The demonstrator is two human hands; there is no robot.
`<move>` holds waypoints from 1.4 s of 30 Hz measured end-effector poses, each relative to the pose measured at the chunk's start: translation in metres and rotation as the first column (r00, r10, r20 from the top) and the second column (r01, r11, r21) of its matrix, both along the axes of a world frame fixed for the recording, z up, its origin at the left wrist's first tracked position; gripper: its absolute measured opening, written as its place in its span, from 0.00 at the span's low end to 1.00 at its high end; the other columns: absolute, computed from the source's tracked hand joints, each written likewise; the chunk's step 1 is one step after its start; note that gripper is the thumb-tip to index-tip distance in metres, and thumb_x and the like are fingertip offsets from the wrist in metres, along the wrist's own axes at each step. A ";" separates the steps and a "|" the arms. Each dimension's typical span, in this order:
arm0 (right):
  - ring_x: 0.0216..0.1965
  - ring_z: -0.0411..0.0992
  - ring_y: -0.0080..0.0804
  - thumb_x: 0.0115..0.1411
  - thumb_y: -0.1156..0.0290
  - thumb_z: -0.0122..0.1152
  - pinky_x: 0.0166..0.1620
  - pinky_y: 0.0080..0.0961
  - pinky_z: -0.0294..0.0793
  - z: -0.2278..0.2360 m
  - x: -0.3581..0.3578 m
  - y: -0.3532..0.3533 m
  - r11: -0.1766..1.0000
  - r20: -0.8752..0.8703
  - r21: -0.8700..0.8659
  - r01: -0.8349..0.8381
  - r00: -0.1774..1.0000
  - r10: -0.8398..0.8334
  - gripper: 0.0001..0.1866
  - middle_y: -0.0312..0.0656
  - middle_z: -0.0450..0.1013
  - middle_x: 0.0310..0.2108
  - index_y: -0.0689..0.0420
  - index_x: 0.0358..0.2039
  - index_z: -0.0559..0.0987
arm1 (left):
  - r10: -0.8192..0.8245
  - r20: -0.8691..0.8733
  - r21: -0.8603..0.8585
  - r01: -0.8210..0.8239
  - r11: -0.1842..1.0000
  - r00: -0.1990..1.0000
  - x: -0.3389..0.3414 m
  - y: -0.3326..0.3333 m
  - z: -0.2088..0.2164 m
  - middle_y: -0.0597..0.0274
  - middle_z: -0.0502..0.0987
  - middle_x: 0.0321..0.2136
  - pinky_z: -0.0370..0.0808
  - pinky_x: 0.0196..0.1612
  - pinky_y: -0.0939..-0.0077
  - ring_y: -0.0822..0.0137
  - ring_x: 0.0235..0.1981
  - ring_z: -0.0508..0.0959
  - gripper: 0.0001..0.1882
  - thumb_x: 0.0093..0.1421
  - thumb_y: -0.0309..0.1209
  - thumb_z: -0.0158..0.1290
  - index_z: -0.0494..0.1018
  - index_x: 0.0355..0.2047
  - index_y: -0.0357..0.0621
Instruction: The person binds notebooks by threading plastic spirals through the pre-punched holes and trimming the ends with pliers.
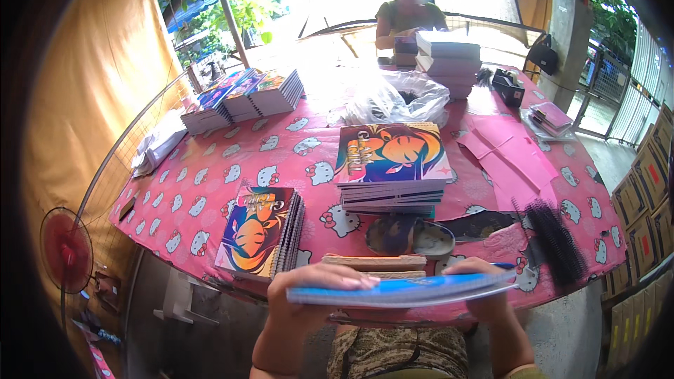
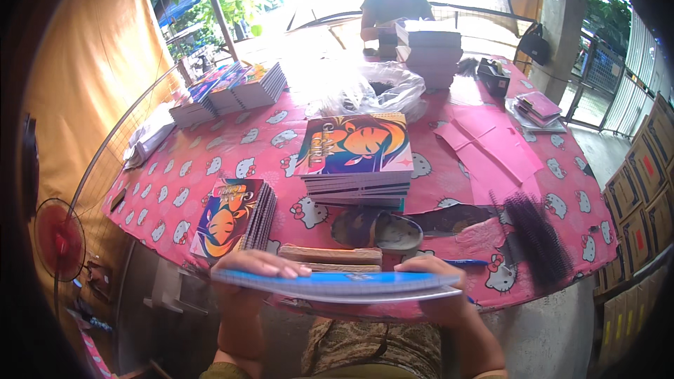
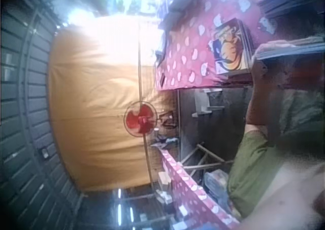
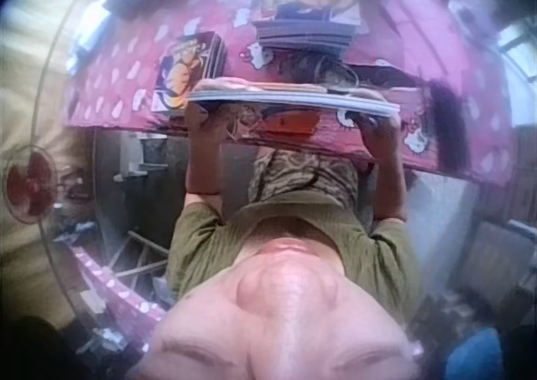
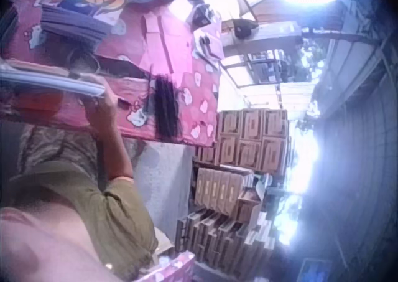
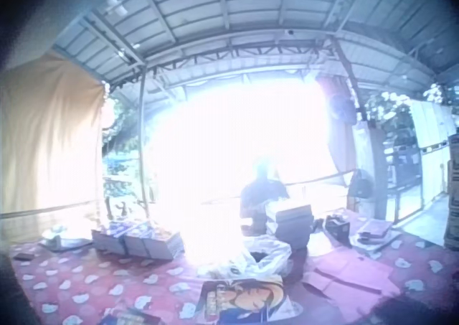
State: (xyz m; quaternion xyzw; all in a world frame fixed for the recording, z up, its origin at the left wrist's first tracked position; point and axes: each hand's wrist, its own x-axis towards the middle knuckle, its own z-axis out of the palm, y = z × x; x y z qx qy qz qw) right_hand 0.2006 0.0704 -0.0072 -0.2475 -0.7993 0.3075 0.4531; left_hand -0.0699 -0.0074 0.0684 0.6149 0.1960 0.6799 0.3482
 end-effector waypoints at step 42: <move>0.29 0.73 0.26 0.45 0.86 0.65 0.31 0.20 0.72 0.060 0.006 0.014 0.981 0.145 0.056 0.187 0.970 -0.193 0.15 0.41 0.75 0.30 0.61 0.36 0.82 | 0.649 -0.606 0.271 -0.648 0.712 0.460 0.068 0.039 -0.034 0.66 0.79 0.35 0.63 0.47 0.64 0.64 0.39 0.75 0.09 0.47 0.31 0.64 0.80 0.31 0.47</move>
